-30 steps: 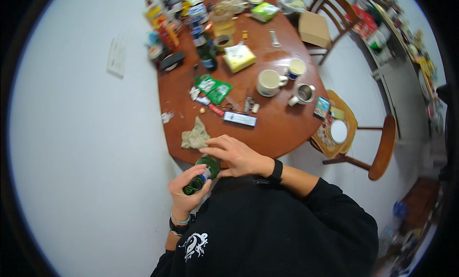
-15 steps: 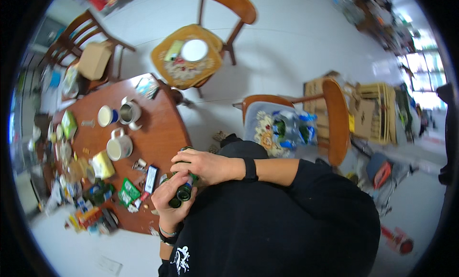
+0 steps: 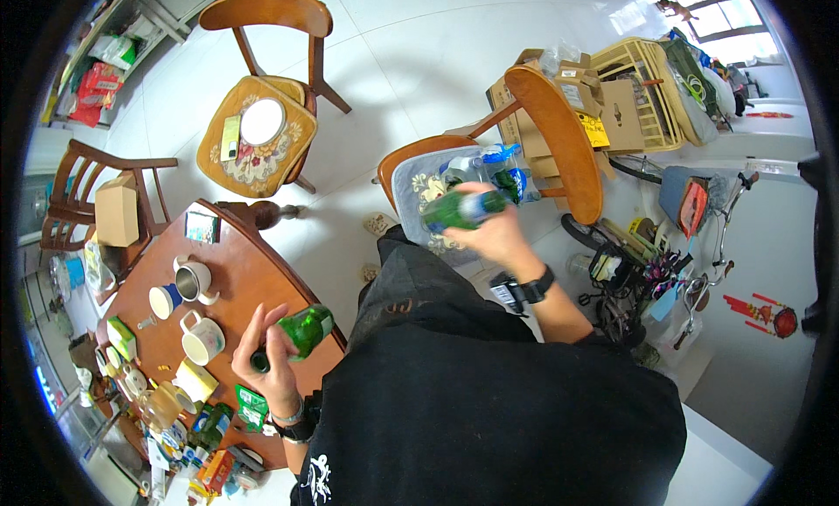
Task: The person wipes a cluttered dining table with a cloth, then collects several green glass bottles and places them into a plastic bag on a chair. The person handles the bottles one at a time and adjusts the bag to fit them.
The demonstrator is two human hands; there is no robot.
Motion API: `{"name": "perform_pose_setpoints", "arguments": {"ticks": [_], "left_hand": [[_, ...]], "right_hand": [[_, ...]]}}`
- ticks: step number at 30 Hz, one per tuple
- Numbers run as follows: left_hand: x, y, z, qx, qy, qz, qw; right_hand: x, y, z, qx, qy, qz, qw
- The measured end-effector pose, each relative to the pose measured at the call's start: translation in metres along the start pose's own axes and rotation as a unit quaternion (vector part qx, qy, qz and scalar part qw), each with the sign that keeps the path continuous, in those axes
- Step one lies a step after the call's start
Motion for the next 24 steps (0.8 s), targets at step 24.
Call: {"name": "perform_pose_setpoints", "arguments": {"ticks": [24], "left_hand": [[-0.037,0.009,0.082,0.027,0.051,0.063,0.996]], "right_hand": [[0.101,0.24,0.01,-0.107,0.314,-0.025,0.943]]}}
Point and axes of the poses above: each hand's wrist, its own z-axis towards the middle knuckle, its own x-axis out of the back of the hand, y = z × x, the point moved 8 cm from there along z, towards the middle knuckle, and after that the axes turned 4 degrees about -y, right-handed, at the moved point
